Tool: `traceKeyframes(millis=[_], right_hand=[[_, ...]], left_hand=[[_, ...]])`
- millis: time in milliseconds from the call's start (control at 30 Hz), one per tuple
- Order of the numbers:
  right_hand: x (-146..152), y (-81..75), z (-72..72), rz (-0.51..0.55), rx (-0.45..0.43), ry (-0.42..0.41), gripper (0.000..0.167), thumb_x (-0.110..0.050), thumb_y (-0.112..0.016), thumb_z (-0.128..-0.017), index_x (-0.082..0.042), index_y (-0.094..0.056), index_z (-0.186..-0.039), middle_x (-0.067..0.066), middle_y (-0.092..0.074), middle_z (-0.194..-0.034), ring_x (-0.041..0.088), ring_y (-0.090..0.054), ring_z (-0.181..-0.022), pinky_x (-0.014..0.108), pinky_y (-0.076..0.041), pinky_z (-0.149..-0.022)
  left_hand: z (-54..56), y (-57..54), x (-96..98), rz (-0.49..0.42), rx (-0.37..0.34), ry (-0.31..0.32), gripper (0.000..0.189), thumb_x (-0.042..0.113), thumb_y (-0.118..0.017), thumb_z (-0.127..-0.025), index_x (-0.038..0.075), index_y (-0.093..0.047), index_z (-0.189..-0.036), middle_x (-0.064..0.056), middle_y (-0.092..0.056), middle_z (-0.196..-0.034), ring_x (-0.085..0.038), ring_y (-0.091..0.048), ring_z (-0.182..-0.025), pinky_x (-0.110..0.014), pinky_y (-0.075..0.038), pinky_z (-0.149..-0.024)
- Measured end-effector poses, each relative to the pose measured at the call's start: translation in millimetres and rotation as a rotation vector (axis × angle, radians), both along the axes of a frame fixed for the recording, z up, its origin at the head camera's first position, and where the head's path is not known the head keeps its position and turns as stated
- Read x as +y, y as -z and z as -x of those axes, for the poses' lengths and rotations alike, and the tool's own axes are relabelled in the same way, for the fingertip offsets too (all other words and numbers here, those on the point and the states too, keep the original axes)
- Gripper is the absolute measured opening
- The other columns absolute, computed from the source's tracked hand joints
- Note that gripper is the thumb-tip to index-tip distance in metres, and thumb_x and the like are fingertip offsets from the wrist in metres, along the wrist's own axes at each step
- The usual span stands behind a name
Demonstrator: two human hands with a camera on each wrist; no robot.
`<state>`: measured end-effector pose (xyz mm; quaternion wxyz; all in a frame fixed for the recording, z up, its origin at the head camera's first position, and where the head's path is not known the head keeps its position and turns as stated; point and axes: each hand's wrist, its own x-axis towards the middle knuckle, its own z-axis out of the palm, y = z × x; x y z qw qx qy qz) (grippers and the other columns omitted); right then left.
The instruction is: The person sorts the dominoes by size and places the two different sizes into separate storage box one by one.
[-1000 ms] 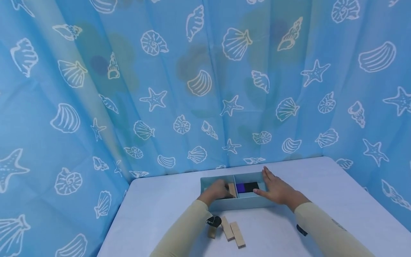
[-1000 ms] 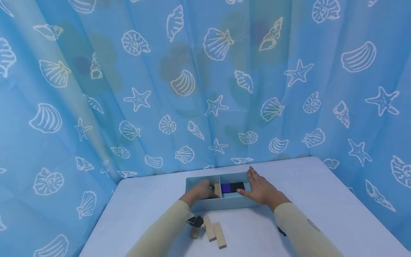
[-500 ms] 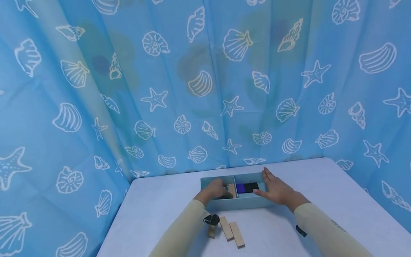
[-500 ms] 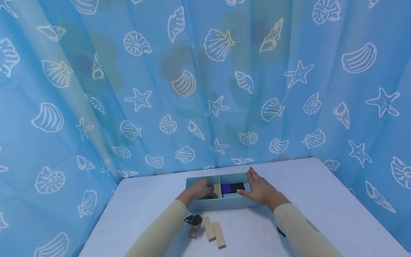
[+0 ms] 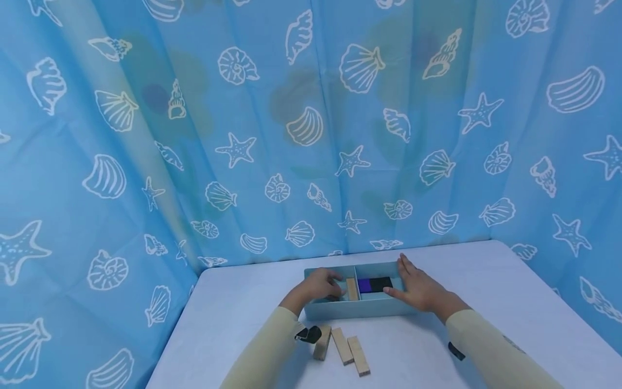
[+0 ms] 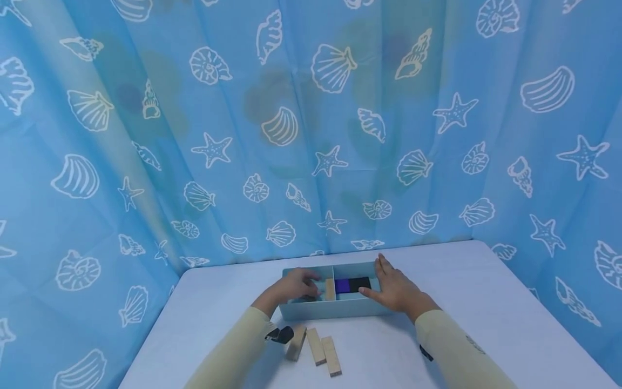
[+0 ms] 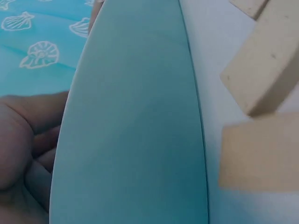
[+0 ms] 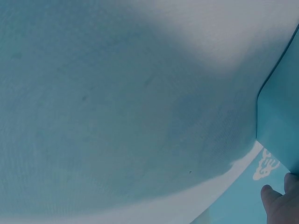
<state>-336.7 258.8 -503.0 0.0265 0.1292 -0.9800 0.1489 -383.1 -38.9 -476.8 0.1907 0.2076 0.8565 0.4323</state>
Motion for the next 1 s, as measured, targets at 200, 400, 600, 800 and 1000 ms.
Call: traceKeyframes(millis=[200, 400, 600, 800, 1000], right_hand=[[-4.0, -2.7, 4.6, -0.001, -0.001, -0.016, 0.116, -0.082, -0.035, -0.085, 0.011, -0.012, -0.15, 0.027, -0.004, -0.158, 0.047, -0.016, -0.141, 0.058, -0.022, -0.11], [-4.9, -8.7, 4.3, -0.012, -0.005, -0.019, 0.112, -0.078, -0.038, -0.087, 0.012, -0.012, -0.15, 0.028, -0.003, -0.158, 0.048, -0.015, -0.141, 0.058, -0.021, -0.111], [-6.4, -8.2, 4.5, -0.007, -0.004, -0.025, 0.109, -0.073, -0.043, -0.089, 0.013, -0.013, -0.15, 0.029, -0.005, -0.157, 0.049, -0.017, -0.14, 0.059, -0.023, -0.11], [-5.9, -1.0, 4.9, -0.001, -0.024, -0.015, 0.108, -0.071, -0.045, -0.09, 0.013, -0.013, -0.15, 0.029, -0.004, -0.157, 0.049, -0.014, -0.141, 0.06, -0.021, -0.11], [-1.3, 2.0, 3.4, 0.014, -0.013, -0.015, 0.109, -0.071, -0.045, -0.089, 0.014, -0.011, -0.149, 0.03, -0.004, -0.157, 0.05, -0.013, -0.141, 0.061, -0.02, -0.109]], left_hand=[[-7.0, -3.2, -19.6, -0.126, -0.015, 0.02, 0.043, 0.015, -0.07, -0.091, -0.002, -0.059, -0.129, -0.005, -0.065, -0.094, -0.018, -0.069, -0.082, -0.034, -0.057, -0.074], [-17.9, -15.0, -22.6, -0.117, -0.009, -0.05, 0.039, 0.021, -0.072, -0.09, -0.001, -0.064, -0.122, -0.003, -0.066, -0.09, -0.019, -0.069, -0.081, -0.034, -0.057, -0.073], [-23.7, -18.2, -27.6, -0.167, -0.043, -0.094, 0.036, 0.02, -0.072, -0.09, 0.0, -0.065, -0.119, -0.008, -0.066, -0.09, -0.021, -0.069, -0.079, -0.035, -0.058, -0.073], [-33.8, -10.7, -37.0, -0.186, -0.073, -0.089, 0.032, 0.019, -0.072, -0.09, 0.0, -0.068, -0.115, -0.015, -0.068, -0.088, -0.021, -0.069, -0.074, -0.035, -0.058, -0.069], [-46.8, -2.5, -47.9, -0.097, -0.048, -0.017, 0.022, 0.015, -0.071, -0.089, 0.004, -0.072, -0.107, -0.006, -0.069, -0.082, -0.019, -0.068, -0.073, -0.034, -0.058, -0.066]])
